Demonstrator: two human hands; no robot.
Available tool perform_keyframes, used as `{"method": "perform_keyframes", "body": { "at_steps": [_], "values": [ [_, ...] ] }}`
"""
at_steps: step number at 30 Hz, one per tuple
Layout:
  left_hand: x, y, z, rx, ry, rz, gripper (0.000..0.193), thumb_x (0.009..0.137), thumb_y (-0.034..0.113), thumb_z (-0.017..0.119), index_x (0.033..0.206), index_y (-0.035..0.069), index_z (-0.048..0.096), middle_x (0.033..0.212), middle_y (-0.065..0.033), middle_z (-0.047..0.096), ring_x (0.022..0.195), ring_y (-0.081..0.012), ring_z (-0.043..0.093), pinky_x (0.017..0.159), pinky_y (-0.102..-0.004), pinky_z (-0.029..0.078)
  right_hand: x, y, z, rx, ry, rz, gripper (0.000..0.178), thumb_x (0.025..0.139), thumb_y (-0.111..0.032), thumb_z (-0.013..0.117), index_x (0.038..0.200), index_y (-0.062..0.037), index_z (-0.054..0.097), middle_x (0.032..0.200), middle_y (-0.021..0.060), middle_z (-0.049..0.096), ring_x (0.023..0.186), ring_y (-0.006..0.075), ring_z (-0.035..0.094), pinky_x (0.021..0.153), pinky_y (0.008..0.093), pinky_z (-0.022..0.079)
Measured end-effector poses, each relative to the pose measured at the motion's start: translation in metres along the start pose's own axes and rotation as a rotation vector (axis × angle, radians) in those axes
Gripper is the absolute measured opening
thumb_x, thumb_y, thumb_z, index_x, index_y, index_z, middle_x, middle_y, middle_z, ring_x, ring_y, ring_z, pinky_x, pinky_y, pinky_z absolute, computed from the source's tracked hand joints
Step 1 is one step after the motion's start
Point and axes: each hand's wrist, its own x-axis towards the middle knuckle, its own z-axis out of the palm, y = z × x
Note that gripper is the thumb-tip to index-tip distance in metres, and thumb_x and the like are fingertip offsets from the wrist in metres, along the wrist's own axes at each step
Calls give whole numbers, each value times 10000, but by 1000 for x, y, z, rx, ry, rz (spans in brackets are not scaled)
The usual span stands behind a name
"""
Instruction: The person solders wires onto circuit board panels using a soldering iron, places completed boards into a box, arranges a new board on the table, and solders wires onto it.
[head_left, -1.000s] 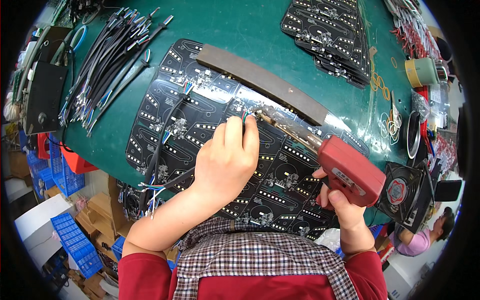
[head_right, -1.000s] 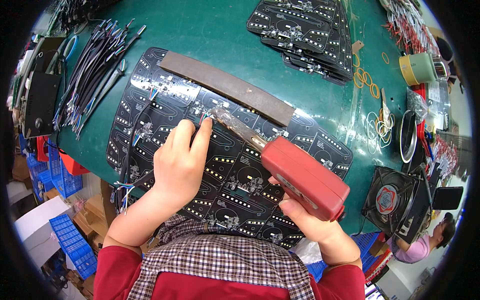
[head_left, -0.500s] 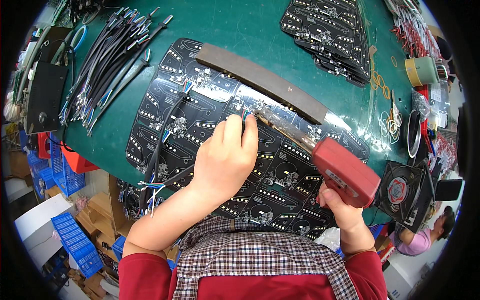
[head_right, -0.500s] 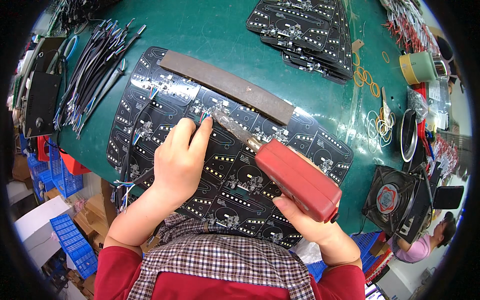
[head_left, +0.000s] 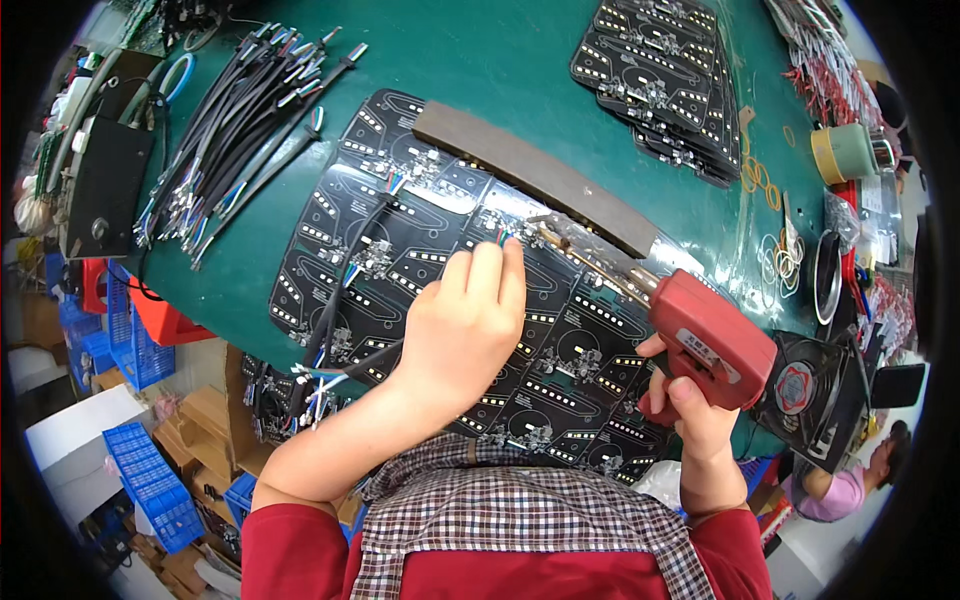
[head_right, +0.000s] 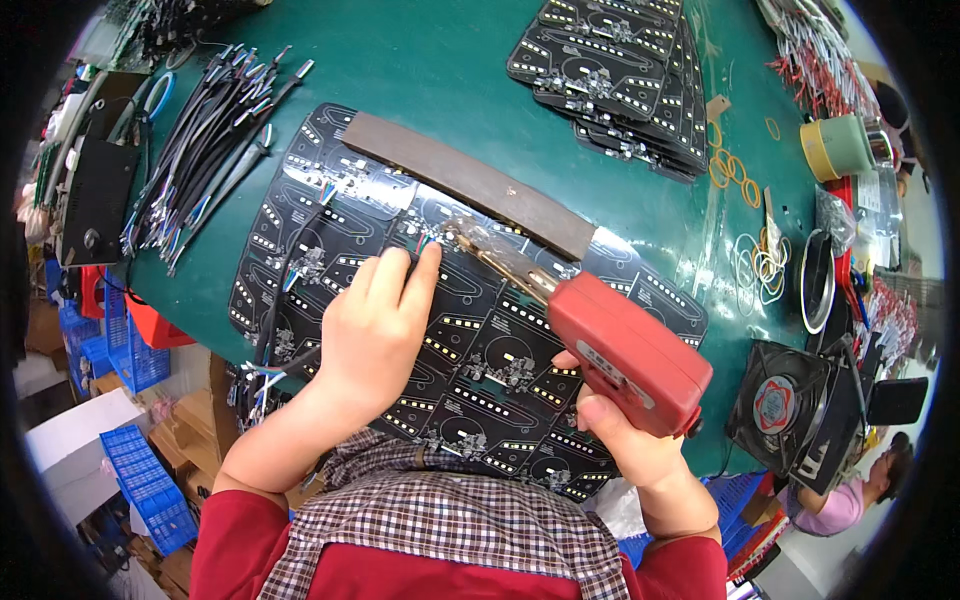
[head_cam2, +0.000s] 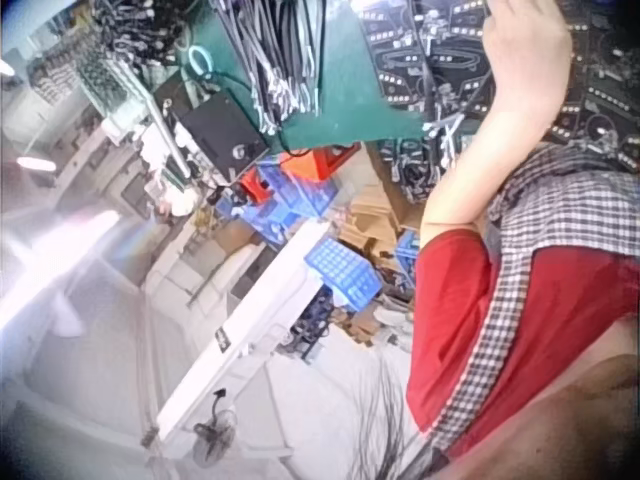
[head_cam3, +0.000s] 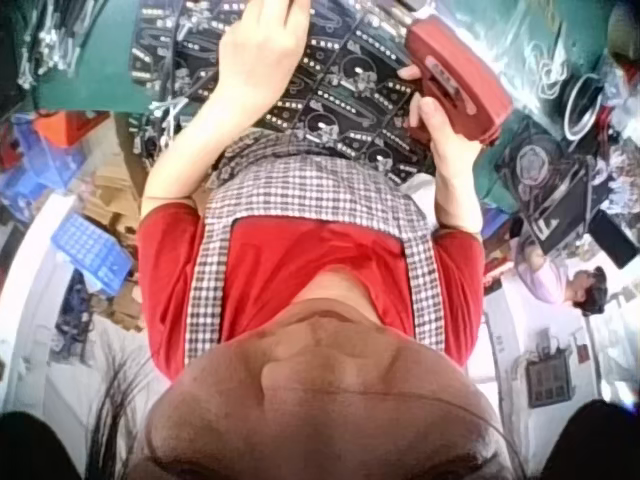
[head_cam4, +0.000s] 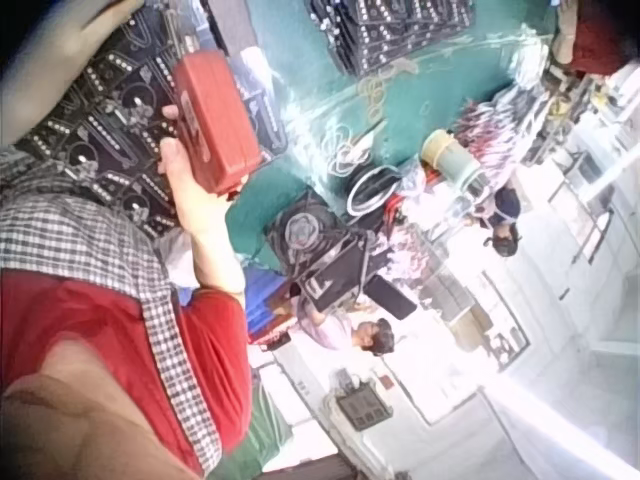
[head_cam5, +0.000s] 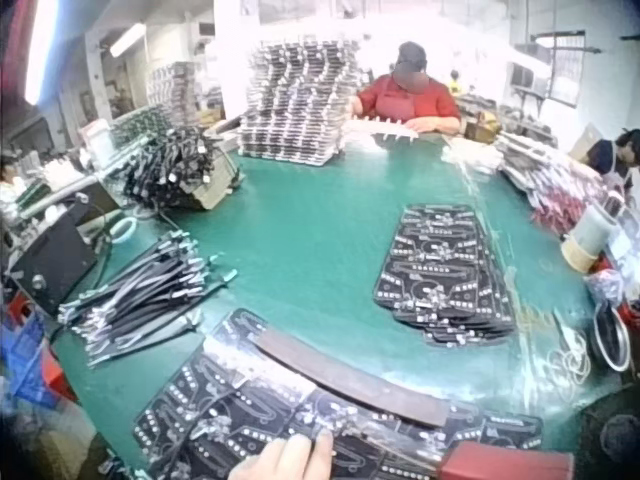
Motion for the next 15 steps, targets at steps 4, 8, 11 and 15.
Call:
{"method": "perform_keyframes", "body": {
  "at_steps": [4,8,11,15],
  "values": [
    [-17,-5,-48,-354,-201,-98,520,693,129,719,1157,-9,530,1083,-145,570,952,-300,560,863,-368,442,-11,0,-9,33,80,18,636,796,-292,688,1273,16,400,1007,210,580,546,123,506,433,210,408],
    [5,-80,-60,-181,-66,-303,424,739,98,676,1133,4,553,1128,-170,578,1023,-316,562,875,-375,442,-11,8,-16,73,185,-104,559,813,-220,662,1247,36,420,1024,216,582,525,125,518,453,221,428],
    [18,-147,-36,-72,108,-383,322,764,84,638,1074,12,587,1077,-174,586,982,-326,574,841,-393,457,-13,3,-12,68,139,-144,554,813,-223,667,1237,42,429,1007,212,589,513,124,511,451,228,430],
    [35,-153,-13,85,-87,-392,179,771,86,600,925,-4,587,926,-162,558,907,-340,563,783,-416,459,-37,0,-21,23,226,-142,572,810,-225,671,1249,45,424,1006,212,593,517,121,515,457,229,441]
  ]
}}
